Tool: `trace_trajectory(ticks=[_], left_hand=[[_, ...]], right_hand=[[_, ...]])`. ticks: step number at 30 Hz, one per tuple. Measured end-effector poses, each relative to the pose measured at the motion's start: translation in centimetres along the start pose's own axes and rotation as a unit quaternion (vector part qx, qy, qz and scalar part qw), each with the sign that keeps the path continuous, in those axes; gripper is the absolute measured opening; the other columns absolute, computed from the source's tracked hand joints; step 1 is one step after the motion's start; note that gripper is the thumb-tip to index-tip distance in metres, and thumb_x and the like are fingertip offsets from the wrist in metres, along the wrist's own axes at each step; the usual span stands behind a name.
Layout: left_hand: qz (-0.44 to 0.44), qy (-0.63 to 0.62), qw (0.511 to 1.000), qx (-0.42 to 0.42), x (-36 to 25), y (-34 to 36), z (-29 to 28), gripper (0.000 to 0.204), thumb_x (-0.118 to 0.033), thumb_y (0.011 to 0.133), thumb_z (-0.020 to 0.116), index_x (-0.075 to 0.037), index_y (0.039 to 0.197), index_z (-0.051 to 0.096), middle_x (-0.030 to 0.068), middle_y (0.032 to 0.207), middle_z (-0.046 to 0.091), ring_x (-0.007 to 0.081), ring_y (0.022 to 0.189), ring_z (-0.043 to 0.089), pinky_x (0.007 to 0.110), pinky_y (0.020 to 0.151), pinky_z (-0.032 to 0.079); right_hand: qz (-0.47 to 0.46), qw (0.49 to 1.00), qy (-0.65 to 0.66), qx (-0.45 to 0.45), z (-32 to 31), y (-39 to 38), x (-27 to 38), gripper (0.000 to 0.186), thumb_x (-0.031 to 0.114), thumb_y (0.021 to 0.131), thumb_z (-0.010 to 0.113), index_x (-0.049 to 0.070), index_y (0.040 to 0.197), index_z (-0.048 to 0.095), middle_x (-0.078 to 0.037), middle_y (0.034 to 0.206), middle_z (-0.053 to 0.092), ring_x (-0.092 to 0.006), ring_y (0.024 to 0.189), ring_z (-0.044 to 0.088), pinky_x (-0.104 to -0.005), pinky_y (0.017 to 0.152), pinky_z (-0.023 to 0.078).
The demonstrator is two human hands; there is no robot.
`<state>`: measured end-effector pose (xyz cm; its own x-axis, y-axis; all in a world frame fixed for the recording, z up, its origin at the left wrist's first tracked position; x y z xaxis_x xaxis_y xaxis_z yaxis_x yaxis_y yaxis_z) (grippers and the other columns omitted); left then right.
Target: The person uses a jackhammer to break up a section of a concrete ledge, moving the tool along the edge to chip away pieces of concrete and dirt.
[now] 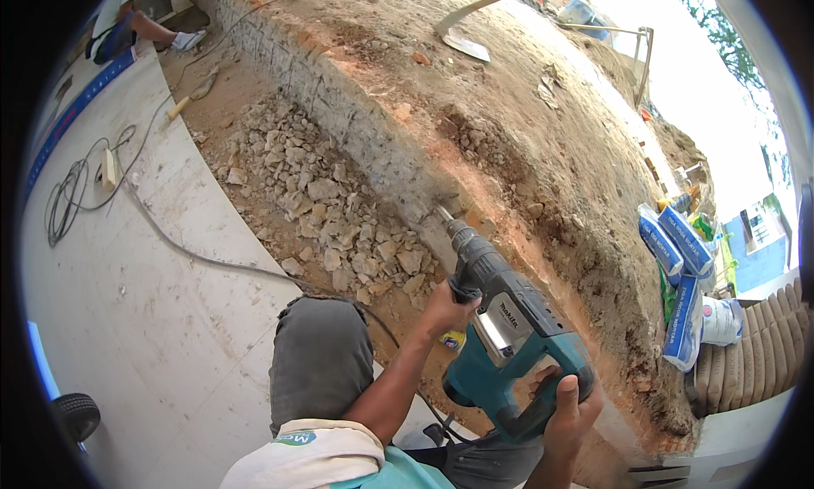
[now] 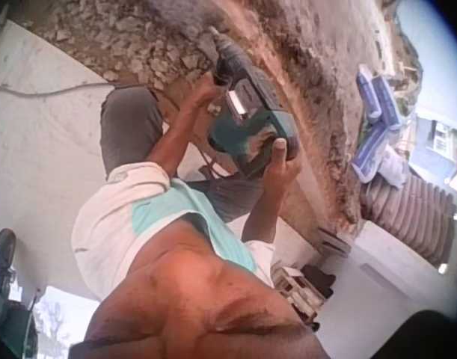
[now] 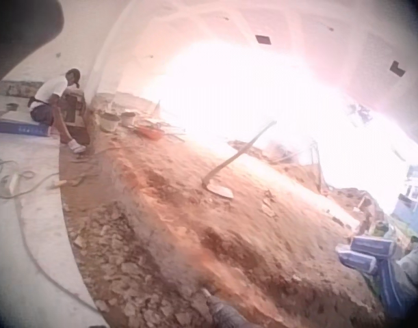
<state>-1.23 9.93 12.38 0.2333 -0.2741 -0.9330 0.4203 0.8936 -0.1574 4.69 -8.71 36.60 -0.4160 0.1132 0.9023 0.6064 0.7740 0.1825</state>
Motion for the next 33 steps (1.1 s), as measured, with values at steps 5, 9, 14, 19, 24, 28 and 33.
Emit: trace_trajectory(ticks=[5, 9, 14, 19, 24, 28, 33], left_hand=[[0.077, -0.02, 0.996, -0.04, 1.1, 4.7, 2.2, 0.018, -0.004, 0.086, 0.063, 0.0, 0.103, 0.06, 0.0115, 0.087, 0.069, 0.0211, 0.075, 0.064, 0.038, 0.069, 0.05], [0.106, -0.229, 0.968, -0.003, 1.1, 7.5, 2.6, 0.036, -0.01, 0.089, 0.068, -0.001, 0.122, 0.059, 0.0086, 0.115, 0.066, 0.0172, 0.101, 0.062, 0.033, 0.086, 0.051], [0.109, -0.354, 0.929, -0.001, -4.1, 6.3, 2.0, 0.034, -0.011, 0.091, 0.067, 0.0, 0.122, 0.057, 0.008, 0.116, 0.064, 0.0153, 0.102, 0.061, 0.032, 0.084, 0.052], [0.141, -0.461, 0.875, -0.04, -5.6, 8.4, 1.1, 0.025, -0.013, 0.09, 0.07, 0.0, 0.11, 0.065, 0.0072, 0.102, 0.069, 0.013, 0.089, 0.063, 0.033, 0.073, 0.051], [0.024, -0.453, 0.888, -0.078, -6.6, 9.8, 0.4, 0.027, -0.011, 0.089, 0.07, 0.0, 0.113, 0.062, 0.0068, 0.104, 0.067, 0.0145, 0.09, 0.064, 0.034, 0.072, 0.053], [-0.011, -0.452, 0.889, -0.072, -6.3, 10.1, 1.6, 0.03, -0.011, 0.09, 0.069, -0.001, 0.117, 0.06, 0.0072, 0.108, 0.066, 0.0159, 0.093, 0.065, 0.035, 0.074, 0.055], [-0.01, -0.569, 0.819, -0.072, -5.0, 9.1, 1.2, 0.021, -0.015, 0.087, 0.073, -0.003, 0.103, 0.067, 0.0051, 0.093, 0.067, 0.0145, 0.078, 0.06, 0.036, 0.068, 0.048]], right_hand=[[-0.022, 0.99, -0.095, 0.097, 4.1, 6.3, 9.6, 0.048, 0.041, 0.089, 0.073, -0.004, 0.1, 0.06, -0.005, 0.08, 0.064, -0.0123, 0.071, 0.061, -0.0275, 0.065, 0.049], [-0.055, 0.959, -0.235, 0.146, 9.3, 10.7, 11.9, 0.043, 0.036, 0.089, 0.074, -0.004, 0.097, 0.063, -0.006, 0.078, 0.065, -0.0115, 0.071, 0.06, -0.0275, 0.066, 0.049], [-0.076, 0.94, -0.274, 0.186, 13.7, 11.9, 14.1, 0.042, 0.032, 0.088, 0.075, -0.007, 0.101, 0.065, -0.012, 0.081, 0.07, -0.0142, 0.076, 0.065, -0.0298, 0.07, 0.051], [-0.126, 0.904, -0.33, 0.242, 19.3, 13.3, 17.0, 0.053, 0.049, 0.087, 0.071, -0.003, 0.096, 0.064, -0.004, 0.069, 0.061, -0.0108, 0.061, 0.058, -0.025, 0.055, 0.045], [-0.101, 0.871, -0.415, 0.242, 22.4, 15.6, 18.9, 0.057, 0.052, 0.085, 0.07, -0.004, 0.1, 0.066, -0.006, 0.068, 0.061, -0.013, 0.06, 0.06, -0.0261, 0.056, 0.048], [-0.111, 0.876, -0.406, 0.238, 22.7, 15.1, 19.9, 0.058, 0.052, 0.085, 0.07, -0.003, 0.102, 0.066, -0.006, 0.068, 0.061, -0.0128, 0.06, 0.06, -0.0261, 0.056, 0.048], [-0.125, 0.885, -0.373, 0.248, 21.5, 12.9, 17.6, 0.059, 0.053, 0.086, 0.07, -0.004, 0.101, 0.064, -0.005, 0.07, 0.062, -0.0114, 0.061, 0.059, -0.0257, 0.056, 0.048]])
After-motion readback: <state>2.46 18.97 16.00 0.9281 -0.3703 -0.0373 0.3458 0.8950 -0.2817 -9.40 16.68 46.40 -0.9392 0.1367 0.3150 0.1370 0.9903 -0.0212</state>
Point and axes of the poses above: each hand's wrist, its own y-axis towards the middle knuckle, its own z-axis out of the palm, x = y × z, the point moved 8 cm from there along y, towards the middle knuckle
